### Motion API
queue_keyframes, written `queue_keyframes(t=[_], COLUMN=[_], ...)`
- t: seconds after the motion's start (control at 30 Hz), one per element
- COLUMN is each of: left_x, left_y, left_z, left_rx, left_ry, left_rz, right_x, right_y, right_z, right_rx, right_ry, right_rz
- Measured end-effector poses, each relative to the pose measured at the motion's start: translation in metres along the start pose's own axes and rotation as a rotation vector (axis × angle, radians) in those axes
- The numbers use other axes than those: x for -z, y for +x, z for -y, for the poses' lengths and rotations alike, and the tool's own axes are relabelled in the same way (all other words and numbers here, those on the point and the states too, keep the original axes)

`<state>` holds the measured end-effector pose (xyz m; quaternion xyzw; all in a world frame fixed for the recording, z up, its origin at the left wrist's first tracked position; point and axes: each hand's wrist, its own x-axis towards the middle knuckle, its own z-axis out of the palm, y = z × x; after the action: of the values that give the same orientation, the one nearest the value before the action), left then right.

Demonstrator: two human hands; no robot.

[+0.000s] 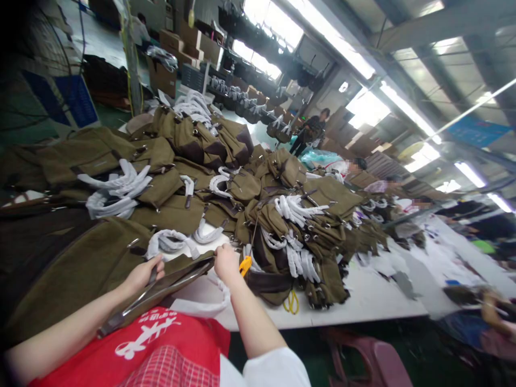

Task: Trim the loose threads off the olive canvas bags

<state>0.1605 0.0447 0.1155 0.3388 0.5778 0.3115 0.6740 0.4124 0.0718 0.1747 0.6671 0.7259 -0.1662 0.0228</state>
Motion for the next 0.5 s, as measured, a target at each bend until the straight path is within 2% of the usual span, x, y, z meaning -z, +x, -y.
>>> queue_keyframes(t=[0.07,0.17,0.2,0.37,0.43,0.5], left_x=[0.004,0.010,0.012,0.016,0.021,0.033], left_y=[-0.001,0.002,0.003,0.003,0.001,0.004], left_z=[-0.003,-0.009,-0.011,-0.020,-0.020,-0.023], left_rx=[0.011,0.008,-0.019,-0.174,-0.234,-0.277], left_ry=[-0.006,0.055,0.113,0.528,0.739,0.939], left_rz=[0.033,0.074,0.073,0.010,0.030,0.078], right_x=[-0.002,-0.013,-0.018,-0.039,-0.039,-0.036], right_y=[-0.013,-0.024,-0.024,-0.014,-0.014,-0.018], right_z=[0.008,0.016,0.017,0.015,0.014,0.014], right_rx=[0.154,0.481,0.536,0.518,0.577,0.613], right_ry=[0.107,0.291,0.315,0.248,0.226,0.172], right_rz=[-0.003,0.092,0.095,-0.024,-0.045,-0.117])
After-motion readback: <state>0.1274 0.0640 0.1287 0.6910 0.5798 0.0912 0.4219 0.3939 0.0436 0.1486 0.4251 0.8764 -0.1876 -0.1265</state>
